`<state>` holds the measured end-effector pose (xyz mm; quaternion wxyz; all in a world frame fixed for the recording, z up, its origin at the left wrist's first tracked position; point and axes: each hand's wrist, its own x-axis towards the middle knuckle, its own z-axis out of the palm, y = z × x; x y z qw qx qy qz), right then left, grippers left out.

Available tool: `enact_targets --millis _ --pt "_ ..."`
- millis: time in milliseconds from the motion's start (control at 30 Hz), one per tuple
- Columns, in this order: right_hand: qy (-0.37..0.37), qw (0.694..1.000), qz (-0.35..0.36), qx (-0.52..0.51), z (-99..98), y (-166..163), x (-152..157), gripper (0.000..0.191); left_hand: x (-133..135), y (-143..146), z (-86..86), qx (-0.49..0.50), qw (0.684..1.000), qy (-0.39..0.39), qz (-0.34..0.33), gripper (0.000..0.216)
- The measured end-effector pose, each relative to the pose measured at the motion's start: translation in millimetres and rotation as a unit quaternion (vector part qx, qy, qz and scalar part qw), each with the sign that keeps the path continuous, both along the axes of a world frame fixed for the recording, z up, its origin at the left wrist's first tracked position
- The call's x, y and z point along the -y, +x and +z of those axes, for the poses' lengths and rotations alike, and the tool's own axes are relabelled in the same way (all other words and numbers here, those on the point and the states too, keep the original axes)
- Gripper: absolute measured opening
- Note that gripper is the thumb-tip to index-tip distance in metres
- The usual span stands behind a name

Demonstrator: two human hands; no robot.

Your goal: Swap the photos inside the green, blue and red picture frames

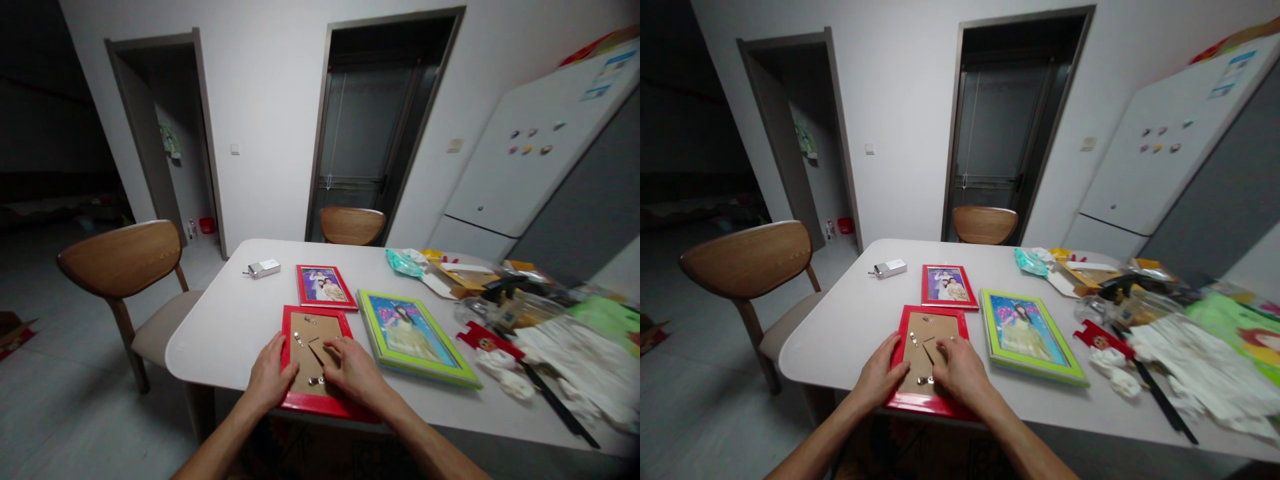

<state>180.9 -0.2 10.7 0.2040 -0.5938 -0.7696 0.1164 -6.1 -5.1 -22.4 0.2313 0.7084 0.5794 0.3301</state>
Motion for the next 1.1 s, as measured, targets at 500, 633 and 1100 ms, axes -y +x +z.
enact_targets --millis 500,633,1100 --pt "0.050 0.995 0.040 -0.077 20.5 -8.1 3.9 0.034 -12.4 -34.2 19.7 0.313 0.943 -0.069 0.085 0.026" --pt "0.047 0.998 -0.035 0.018 6.0 14.9 -4.1 0.035 -12.0 -73.6 16.9 0.322 0.934 -0.088 0.125 0.030" --pt "-0.020 0.991 -0.118 0.056 -11.8 26.3 -20.8 0.048 -16.8 -98.3 15.8 0.086 0.979 0.016 0.186 0.048"
